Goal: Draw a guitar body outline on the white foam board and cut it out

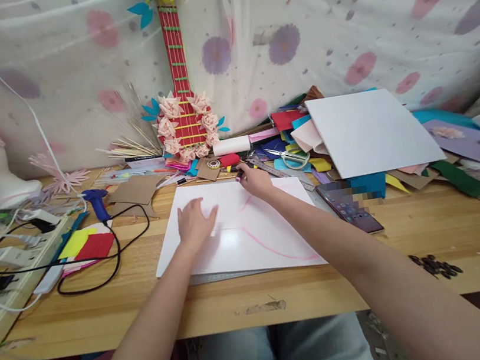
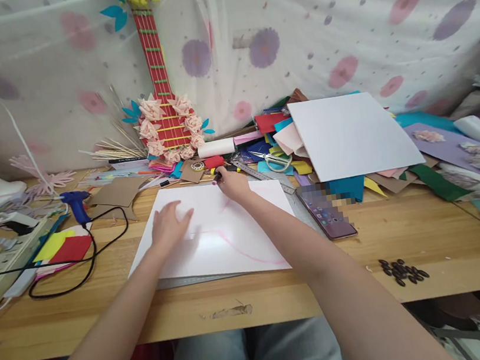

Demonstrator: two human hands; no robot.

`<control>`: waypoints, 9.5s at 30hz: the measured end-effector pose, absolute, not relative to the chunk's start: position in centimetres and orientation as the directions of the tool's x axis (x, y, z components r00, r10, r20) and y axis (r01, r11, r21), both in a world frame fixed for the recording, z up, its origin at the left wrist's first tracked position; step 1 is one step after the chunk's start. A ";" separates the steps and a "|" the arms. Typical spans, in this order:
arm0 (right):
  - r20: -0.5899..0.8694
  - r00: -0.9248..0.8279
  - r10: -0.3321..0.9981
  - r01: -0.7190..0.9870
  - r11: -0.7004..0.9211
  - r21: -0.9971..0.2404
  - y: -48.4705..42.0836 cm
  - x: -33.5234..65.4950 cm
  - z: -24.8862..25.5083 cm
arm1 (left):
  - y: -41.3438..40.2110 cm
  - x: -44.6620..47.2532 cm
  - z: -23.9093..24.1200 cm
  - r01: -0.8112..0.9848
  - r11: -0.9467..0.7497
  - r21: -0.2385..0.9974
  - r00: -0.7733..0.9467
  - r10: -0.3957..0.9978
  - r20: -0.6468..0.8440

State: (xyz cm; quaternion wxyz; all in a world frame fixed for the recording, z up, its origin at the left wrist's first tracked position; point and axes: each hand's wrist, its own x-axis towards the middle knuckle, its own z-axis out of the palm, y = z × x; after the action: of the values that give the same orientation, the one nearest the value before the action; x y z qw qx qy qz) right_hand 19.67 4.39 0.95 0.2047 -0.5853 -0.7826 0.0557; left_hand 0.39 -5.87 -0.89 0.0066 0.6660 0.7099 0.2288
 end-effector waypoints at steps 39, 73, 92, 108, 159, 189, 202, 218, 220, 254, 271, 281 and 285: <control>-0.008 -0.089 0.996 -0.248 -0.030 -0.968 2.6 17.8 1.0 | -0.4 -1.1 0.8 0.771 -0.279 0.573 0.170 0.956 0.238; -0.012 -0.297 0.955 -0.095 -0.042 -0.995 3.3 17.9 2.3 | 1.1 1.1 1.3 0.214 -0.181 0.960 0.040 0.983 0.177; 0.296 -0.049 0.954 0.975 0.110 -0.192 9.2 30.6 -1.3 | 8.2 -3.3 -1.3 0.954 0.038 0.298 -0.132 0.944 0.304; 0.280 -0.569 0.773 0.757 0.625 -0.190 8.8 22.7 -0.1 | 2.0 -5.8 -1.7 0.872 0.094 0.480 -0.302 0.876 0.376; 0.118 -0.325 0.938 0.920 0.342 -0.191 3.0 25.6 -0.5 | -1.0 -4.3 -3.5 0.570 -0.011 0.822 -0.399 0.870 0.289; -0.070 -0.355 0.932 0.907 0.326 -0.265 1.8 21.3 1.9 | -3.5 -5.7 -5.0 0.494 0.020 0.869 -0.403 0.891 0.208; -0.260 -0.117 0.958 0.363 -0.202 -0.910 2.9 22.3 1.7 | -6.3 11.7 1.0 0.980 0.055 0.193 -0.067 0.996 0.054; -0.215 -0.037 0.976 0.117 -0.210 -0.971 3.0 26.0 0.0 | -5.1 6.9 -0.8 0.816 -0.454 0.358 0.503 0.863 -0.053; -0.193 -0.056 0.980 0.179 -0.180 -0.967 2.7 25.4 0.4 | -4.9 5.2 -0.8 0.723 -0.527 0.447 0.582 0.813 0.017; -0.240 -0.097 0.966 -0.192 -0.255 -0.948 -0.7 24.0 -0.9 | -6.1 -0.2 -2.5 0.915 -0.336 0.224 0.242 0.901 0.360; -0.242 -0.106 0.964 -0.136 -0.255 -0.957 -0.7 23.9 -1.2 | -9.2 1.2 -2.7 0.971 -0.157 0.179 0.104 0.956 0.274; -0.242 -0.115 0.963 -0.143 -0.257 -0.956 -0.6 24.0 -1.5 | -9.4 1.3 -2.7 0.975 -0.149 0.164 0.097 0.951 0.292; -0.234 -0.121 0.965 -0.153 -0.251 -0.956 -0.7 23.9 -1.5 | -9.4 1.2 -2.6 0.975 -0.151 0.162 0.098 0.950 0.296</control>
State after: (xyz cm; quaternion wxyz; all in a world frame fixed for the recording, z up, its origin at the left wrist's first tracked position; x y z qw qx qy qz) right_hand 23.95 -0.65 -1.50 0.4491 -0.4879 -0.4159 0.6223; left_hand 1.21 -9.44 -2.64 -0.0373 0.7400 0.6505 0.1669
